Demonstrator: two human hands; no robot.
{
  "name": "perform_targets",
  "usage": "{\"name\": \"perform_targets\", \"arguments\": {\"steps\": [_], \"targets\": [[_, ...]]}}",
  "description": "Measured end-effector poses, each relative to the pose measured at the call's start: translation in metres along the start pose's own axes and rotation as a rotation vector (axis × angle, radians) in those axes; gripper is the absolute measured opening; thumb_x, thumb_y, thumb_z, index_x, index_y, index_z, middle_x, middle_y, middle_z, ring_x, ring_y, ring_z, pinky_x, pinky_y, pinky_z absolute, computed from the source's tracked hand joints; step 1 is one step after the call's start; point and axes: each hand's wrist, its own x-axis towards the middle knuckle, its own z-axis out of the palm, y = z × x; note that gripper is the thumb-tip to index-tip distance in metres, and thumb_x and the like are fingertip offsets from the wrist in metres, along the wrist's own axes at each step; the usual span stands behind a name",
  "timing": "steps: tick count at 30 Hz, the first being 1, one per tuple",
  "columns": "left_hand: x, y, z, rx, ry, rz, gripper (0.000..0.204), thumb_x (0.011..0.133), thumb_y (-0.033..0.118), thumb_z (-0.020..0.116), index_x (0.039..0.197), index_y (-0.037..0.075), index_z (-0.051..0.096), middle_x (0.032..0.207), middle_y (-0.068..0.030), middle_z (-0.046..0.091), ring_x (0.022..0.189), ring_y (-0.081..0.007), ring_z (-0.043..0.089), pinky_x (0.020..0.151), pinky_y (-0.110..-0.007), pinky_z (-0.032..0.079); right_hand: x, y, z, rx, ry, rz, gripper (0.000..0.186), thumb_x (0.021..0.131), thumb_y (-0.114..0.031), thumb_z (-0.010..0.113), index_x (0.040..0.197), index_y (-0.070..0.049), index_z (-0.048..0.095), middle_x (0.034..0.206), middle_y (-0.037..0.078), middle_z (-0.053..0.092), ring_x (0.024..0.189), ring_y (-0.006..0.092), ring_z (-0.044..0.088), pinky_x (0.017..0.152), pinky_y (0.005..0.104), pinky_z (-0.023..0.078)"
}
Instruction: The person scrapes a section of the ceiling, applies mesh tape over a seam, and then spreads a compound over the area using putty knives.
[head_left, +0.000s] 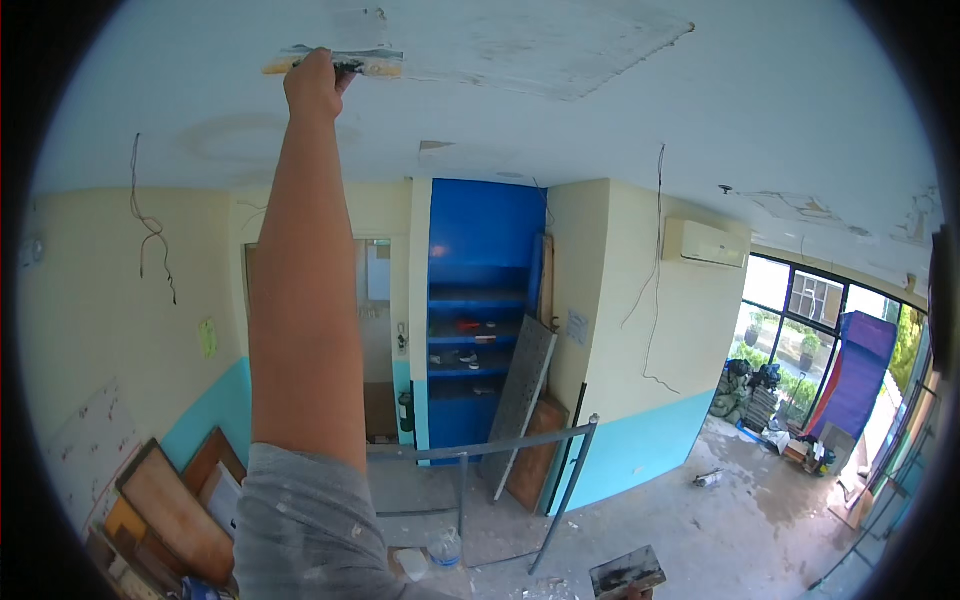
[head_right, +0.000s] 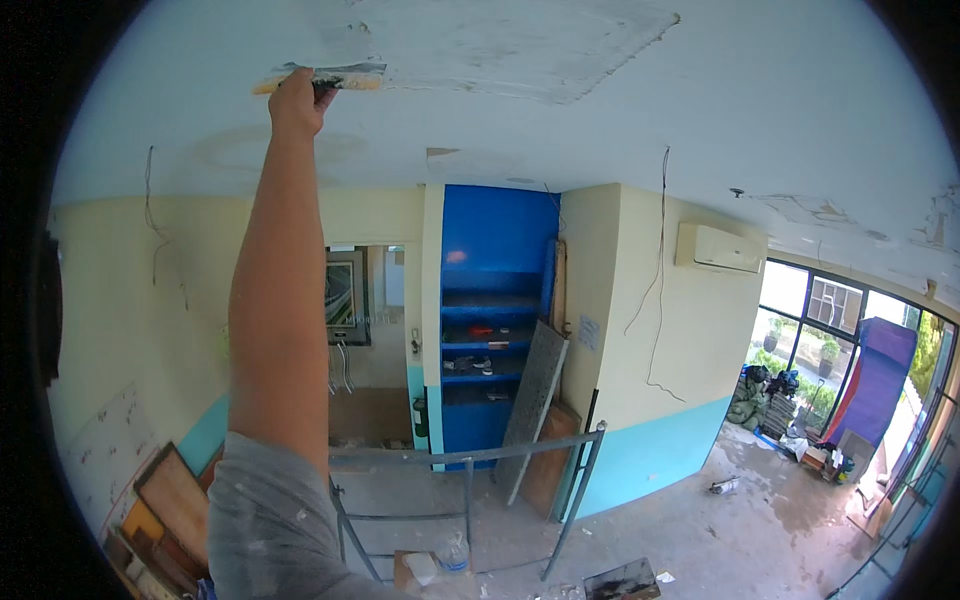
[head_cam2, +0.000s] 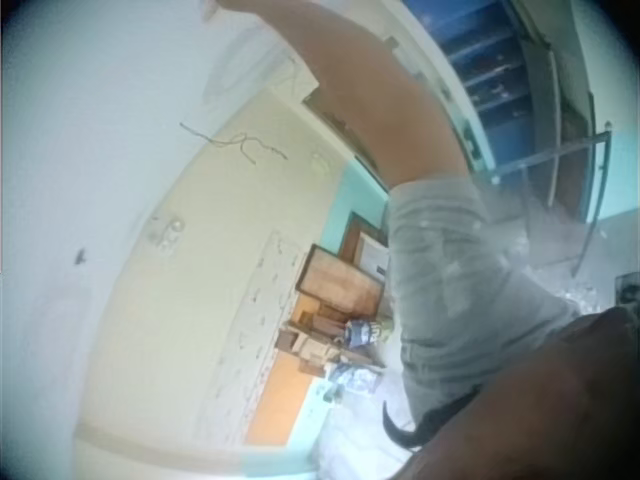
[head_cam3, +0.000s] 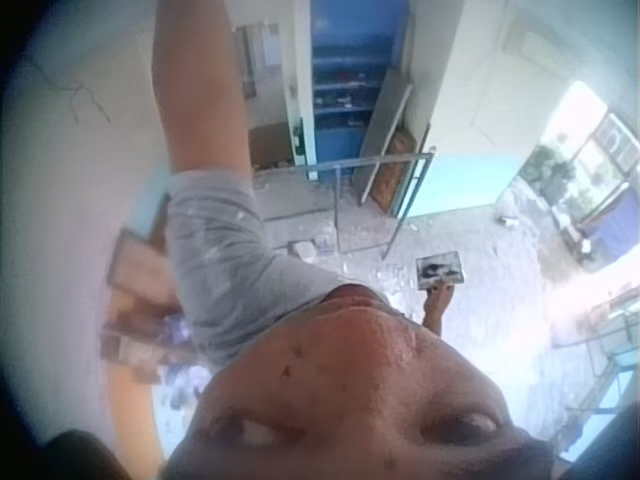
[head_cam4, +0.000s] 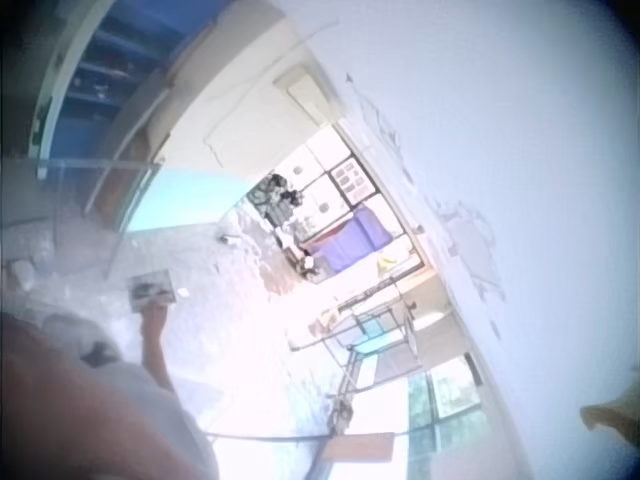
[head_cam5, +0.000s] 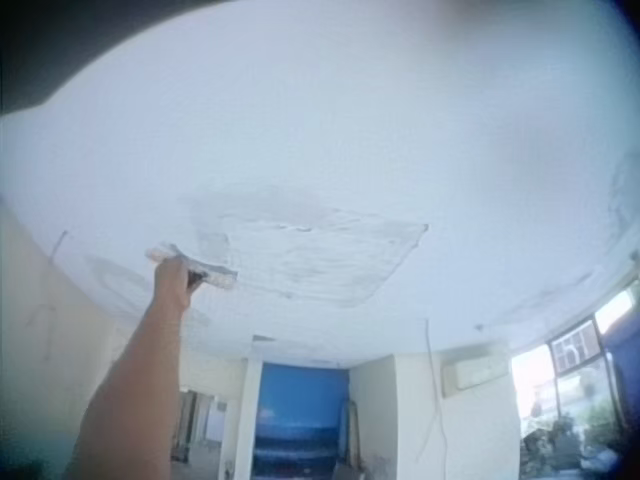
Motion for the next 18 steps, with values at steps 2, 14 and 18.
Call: {"name": "perform_targets", "arguments": {"steps": [2,14,18], "targets": [[0.038,-0.010,-0.008,0.315,-0.166,0.185,0.031,0.093,0.015,0.056,0.115,-0.006,0.049,0.109,-0.0158,0.058,0.093,-0.0277,0.062,0.082,-0.038,0.059,0.005,0.001,0.018,0.024,0.014,0.013,0.040,0.090,-0.040,0.064,0.114,-0.011,0.049,0.088,0.003,0.052,0.076,0.0158,0.050,0.061,0.0331,0.047],[0.015,0.052,0.049,1.545,0.022,0.961,0.032,0.089,0.006,0.060,0.119,-0.004,0.055,0.115,-0.0179,0.060,0.100,-0.0267,0.062,0.083,-0.034,0.055,0.015,0.043,0.063,0.055,0.045,0.041,0.041,0.091,-0.033,0.060,0.121,-0.009,0.047,0.096,0.008,0.054,0.081,0.0197,0.052,0.066,0.0364,0.048],[-0.017,0.111,0.063,1.343,-0.090,0.892,0.038,0.090,0.005,0.059,0.126,-0.006,0.050,0.112,-0.0185,0.059,0.103,-0.0230,0.060,0.083,-0.031,0.056,0.022,0.062,0.064,0.042,0.016,0.081,0.040,0.091,-0.030,0.060,0.122,-0.009,0.047,0.097,0.008,0.055,0.082,0.0199,0.053,0.067,0.0362,0.047]]}}
